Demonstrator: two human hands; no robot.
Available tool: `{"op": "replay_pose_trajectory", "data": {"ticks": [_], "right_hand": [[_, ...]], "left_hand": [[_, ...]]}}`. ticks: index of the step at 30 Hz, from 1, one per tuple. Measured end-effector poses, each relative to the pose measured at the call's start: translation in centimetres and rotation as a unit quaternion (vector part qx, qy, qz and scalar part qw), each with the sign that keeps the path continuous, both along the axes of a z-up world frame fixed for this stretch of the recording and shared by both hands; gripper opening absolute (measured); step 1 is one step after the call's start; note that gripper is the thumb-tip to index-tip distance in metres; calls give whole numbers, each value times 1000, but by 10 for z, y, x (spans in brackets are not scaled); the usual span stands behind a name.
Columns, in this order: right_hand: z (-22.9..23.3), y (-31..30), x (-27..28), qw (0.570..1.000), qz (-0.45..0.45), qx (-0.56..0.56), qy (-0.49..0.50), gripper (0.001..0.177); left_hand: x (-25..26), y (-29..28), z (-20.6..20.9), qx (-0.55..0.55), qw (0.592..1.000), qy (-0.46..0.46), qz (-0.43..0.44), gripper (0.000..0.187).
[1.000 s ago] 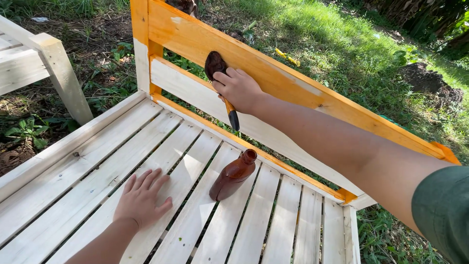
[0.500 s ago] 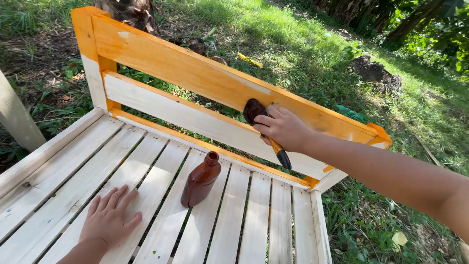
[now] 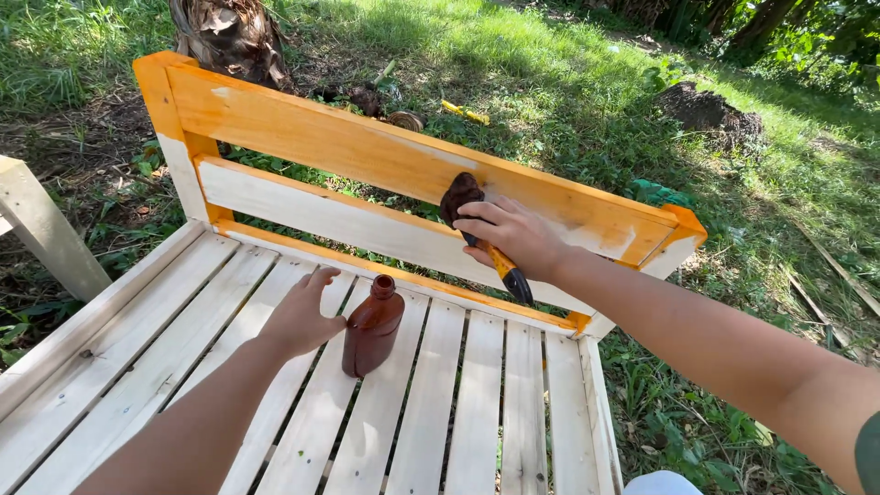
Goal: Painting a wooden bench with a brush and varnish.
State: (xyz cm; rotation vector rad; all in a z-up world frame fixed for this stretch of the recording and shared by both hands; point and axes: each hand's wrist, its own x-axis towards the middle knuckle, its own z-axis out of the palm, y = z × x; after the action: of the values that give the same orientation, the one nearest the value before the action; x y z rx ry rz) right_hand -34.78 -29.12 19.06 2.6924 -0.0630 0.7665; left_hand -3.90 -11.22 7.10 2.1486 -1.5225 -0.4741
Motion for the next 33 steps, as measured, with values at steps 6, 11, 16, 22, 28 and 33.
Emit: {"op": "replay_pose_trajectory", "data": {"ticks": [6,11,16,22,28,33], "right_hand": [[-6,13,2,996,5,84,-36,34],[-31,36,1,991,6,134,-18,35],[-49,57,1,986,13,164,-25,34],[-51,59,-1,980,-5,187,-61,33],[-50,62,-11,947,4,253,-198,36],[-40,66,-14,666,-34,664,-339,41]], "left_hand": [[3,-5,-7,-10,995,71,-67,89],[-15,18,-10,21,987,134,-82,91],[-33,26,-26,23,964,238,-119,100],[-68,25,-34,-37,977,211,1,99],[-82,17,-42,-112,950,246,156,73],[-99,38,-21,-99,953,246,148,62]]}}
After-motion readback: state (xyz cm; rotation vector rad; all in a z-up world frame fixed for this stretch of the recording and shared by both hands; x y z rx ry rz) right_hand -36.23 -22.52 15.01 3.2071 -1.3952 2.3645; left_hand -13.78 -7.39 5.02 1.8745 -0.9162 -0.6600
